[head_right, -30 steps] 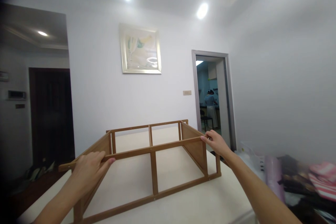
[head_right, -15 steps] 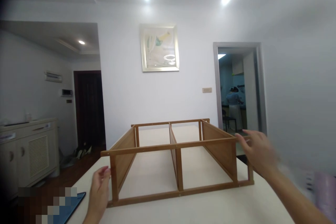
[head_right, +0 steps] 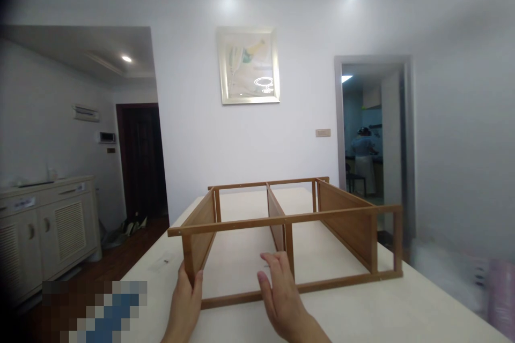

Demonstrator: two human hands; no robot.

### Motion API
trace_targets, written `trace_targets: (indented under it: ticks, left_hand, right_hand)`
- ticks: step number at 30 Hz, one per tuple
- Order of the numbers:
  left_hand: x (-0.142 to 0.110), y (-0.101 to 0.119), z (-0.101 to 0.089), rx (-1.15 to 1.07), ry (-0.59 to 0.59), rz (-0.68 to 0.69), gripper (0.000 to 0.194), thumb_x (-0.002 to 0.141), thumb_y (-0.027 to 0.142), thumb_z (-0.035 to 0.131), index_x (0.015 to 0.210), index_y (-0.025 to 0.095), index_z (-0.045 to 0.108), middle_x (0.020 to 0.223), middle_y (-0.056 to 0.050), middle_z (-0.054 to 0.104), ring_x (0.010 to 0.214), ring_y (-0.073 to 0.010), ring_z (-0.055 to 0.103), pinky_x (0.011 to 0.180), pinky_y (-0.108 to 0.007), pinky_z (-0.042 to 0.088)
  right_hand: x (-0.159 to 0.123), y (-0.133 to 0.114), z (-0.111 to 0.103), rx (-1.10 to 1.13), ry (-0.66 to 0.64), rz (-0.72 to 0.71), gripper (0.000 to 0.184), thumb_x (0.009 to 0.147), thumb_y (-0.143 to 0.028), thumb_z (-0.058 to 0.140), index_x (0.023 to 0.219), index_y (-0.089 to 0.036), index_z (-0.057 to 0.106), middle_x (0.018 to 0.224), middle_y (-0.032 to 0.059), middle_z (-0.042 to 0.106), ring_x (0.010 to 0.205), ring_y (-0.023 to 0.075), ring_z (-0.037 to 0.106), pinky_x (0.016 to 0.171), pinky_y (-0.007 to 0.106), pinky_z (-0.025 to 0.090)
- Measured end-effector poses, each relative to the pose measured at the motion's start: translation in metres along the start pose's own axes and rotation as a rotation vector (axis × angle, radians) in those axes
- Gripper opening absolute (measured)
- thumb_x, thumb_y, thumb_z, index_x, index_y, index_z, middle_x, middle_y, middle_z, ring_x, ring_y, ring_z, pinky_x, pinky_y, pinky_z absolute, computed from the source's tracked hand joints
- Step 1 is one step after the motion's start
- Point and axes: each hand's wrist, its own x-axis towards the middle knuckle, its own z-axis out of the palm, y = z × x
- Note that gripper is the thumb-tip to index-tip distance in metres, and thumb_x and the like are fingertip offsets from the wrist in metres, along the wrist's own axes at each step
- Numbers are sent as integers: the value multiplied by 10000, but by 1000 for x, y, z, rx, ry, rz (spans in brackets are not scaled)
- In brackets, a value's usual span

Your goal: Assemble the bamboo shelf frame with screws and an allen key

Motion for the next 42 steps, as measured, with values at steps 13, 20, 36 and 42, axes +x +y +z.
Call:
trace_targets:
  ticks: [13,20,36,42]
  left_hand:
    - [-26,31,-9,266,-66,205,357,945,439,393,1172,166,426,1107,-159,625,942,-292,666,778,-436,542]
    - [-29,46,-16,275,-97,233,277,903,339,455,1118,170,411,1010,-125,629,922,-272,657,785,-400,525]
    - [-59,52,-21,250,-113,237,101,884,295,454,946,234,404,889,-74,599,838,-257,651,713,-369,508]
    - [-56,44,-18,270,-101,225,122,888,320,457,956,234,404,884,-74,606,855,-268,665,717,-371,514]
  right_hand:
    - [-18,-19,55,43,43,-126,356,968,-87,418,1265,-210,572,990,95,552,902,200,582,760,339,554]
    - [-16,-17,56,-54,63,-129,336,955,-136,484,1246,-228,625,916,63,524,834,194,542,716,350,519]
    - [-20,-19,58,36,49,-129,363,985,-101,405,1316,-194,523,894,69,595,766,173,604,673,305,564]
    - [-20,-18,61,43,146,-105,271,977,-112,470,1222,-201,542,894,63,629,790,181,630,708,325,577]
